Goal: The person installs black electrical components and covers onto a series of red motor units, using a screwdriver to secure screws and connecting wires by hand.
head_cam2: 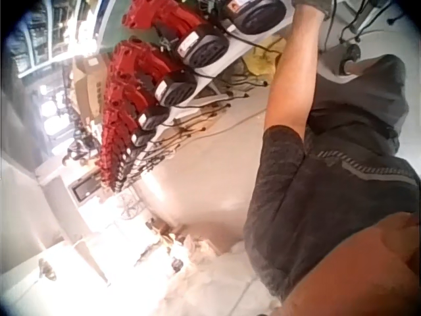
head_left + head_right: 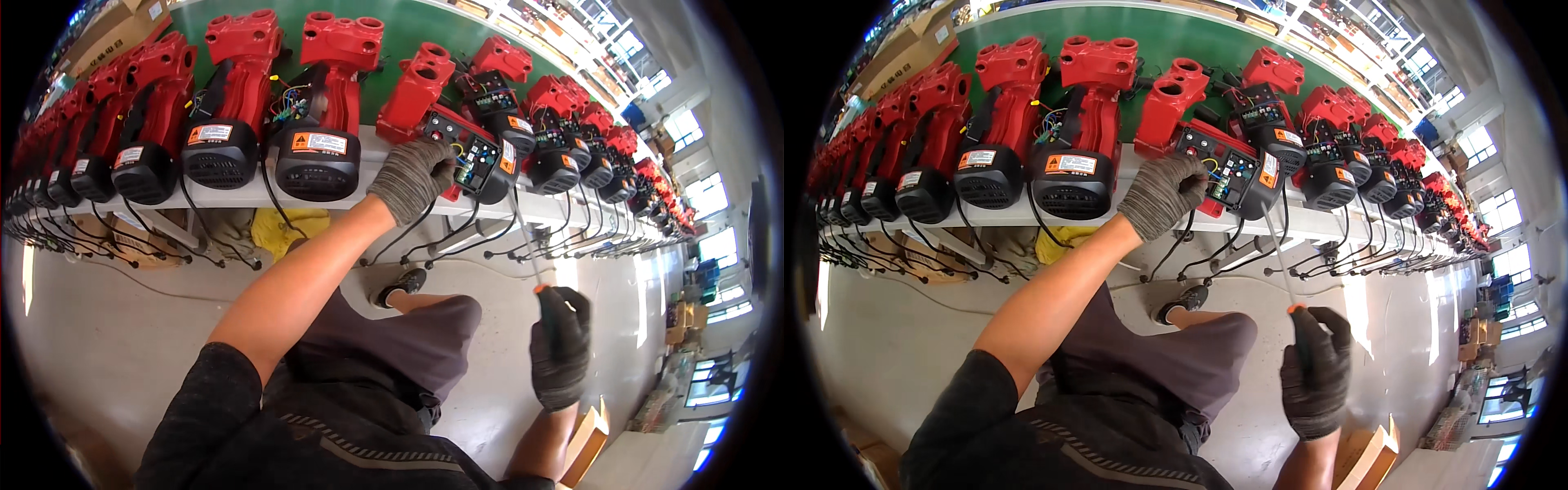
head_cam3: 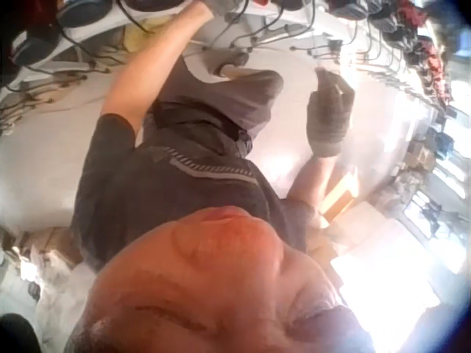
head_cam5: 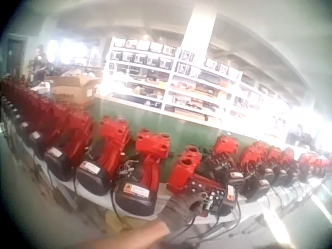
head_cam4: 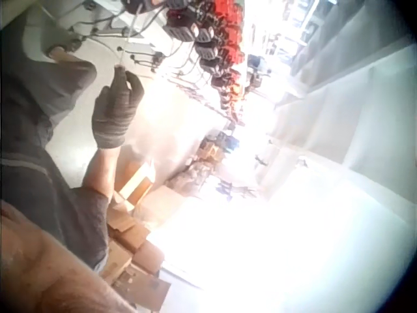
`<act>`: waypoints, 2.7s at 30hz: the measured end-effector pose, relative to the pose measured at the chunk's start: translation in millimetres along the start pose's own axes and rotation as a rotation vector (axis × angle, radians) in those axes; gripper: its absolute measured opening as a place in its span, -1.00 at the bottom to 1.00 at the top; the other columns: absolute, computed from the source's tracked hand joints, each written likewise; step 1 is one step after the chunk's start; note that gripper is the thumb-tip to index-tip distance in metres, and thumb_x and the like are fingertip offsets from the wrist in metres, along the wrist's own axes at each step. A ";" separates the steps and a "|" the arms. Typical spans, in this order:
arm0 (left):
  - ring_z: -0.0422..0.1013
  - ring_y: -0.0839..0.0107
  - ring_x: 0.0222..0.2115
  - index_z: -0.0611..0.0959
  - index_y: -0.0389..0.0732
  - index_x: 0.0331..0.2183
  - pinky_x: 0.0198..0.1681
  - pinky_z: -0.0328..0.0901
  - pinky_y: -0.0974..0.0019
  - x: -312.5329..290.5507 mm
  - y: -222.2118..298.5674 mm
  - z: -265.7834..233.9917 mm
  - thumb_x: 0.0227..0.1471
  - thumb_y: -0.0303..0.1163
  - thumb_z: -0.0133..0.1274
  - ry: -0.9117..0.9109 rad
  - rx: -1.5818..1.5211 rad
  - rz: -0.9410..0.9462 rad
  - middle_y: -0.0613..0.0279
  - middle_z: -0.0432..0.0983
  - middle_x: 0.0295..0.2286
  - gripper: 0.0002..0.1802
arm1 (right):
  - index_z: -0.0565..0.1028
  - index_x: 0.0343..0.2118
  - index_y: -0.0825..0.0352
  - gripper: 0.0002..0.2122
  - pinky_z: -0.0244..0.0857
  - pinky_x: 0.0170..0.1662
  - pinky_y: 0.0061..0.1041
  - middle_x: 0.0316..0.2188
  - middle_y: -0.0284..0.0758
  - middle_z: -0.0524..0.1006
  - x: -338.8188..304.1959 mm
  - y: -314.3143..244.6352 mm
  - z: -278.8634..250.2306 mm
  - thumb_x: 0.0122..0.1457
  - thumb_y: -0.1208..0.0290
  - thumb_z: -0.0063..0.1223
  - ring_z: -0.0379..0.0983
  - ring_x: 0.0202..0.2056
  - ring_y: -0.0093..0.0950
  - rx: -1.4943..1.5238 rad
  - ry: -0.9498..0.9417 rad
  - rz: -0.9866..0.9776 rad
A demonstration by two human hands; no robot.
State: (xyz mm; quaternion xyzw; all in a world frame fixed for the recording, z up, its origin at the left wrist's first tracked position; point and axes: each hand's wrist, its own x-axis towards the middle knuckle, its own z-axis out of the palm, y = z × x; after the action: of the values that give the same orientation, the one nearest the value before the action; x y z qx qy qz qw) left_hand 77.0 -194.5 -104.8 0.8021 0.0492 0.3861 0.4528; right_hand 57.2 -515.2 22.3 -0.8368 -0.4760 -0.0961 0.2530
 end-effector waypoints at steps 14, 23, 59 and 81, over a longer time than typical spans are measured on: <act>0.56 0.16 -0.36 0.63 -0.30 -0.27 -0.26 0.46 0.23 -2.1 -2.0 4.3 -0.10 -0.60 0.21 0.032 0.038 0.075 0.03 0.57 -0.35 -0.75 | 0.20 0.04 0.19 -0.58 0.55 -0.35 -0.45 -0.14 0.00 0.45 61.0 -12.4 43.5 0.21 0.58 0.16 0.57 -0.39 -0.31 0.458 0.593 -0.189; 0.56 0.15 -0.37 0.63 -0.29 -0.30 -0.28 0.46 0.21 -1.0 -3.3 5.2 -0.07 -0.61 0.18 0.054 0.043 0.092 0.01 0.57 -0.37 -0.80 | 0.21 -0.03 0.24 -0.59 0.55 -0.28 -0.41 -0.12 -0.01 0.43 67.3 -5.7 60.7 0.18 0.64 0.17 0.58 -0.35 -0.32 0.448 0.570 -0.164; 0.50 -0.03 -0.35 0.60 -0.26 -0.36 -0.27 0.41 0.06 -0.4 1.9 3.9 -0.07 -0.60 0.21 0.053 0.109 0.097 -0.04 0.55 -0.39 -0.85 | 0.60 -0.04 0.26 -0.56 0.38 -0.36 -0.26 -0.28 -0.17 0.52 111.5 -83.9 -6.8 -0.08 0.62 0.20 0.44 -0.43 -0.26 -0.478 -0.132 -0.461; 0.53 0.08 -0.38 0.66 -0.23 -0.27 -0.28 0.43 0.15 -1.4 -6.9 2.4 -0.02 -0.54 0.23 0.035 0.027 0.156 0.02 0.56 -0.40 -0.81 | 0.56 -0.14 0.33 -0.53 0.36 -0.48 -0.34 -0.41 -0.22 0.44 104.4 -69.8 -3.5 -0.21 0.38 0.42 0.47 -0.44 -0.26 -0.450 -0.053 -0.521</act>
State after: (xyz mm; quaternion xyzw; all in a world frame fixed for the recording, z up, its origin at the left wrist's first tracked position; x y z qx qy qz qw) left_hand 79.4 -192.8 -111.5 0.8026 0.0000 0.4335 0.4097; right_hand 53.6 -409.6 90.4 -0.7240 -0.6471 -0.2384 0.0165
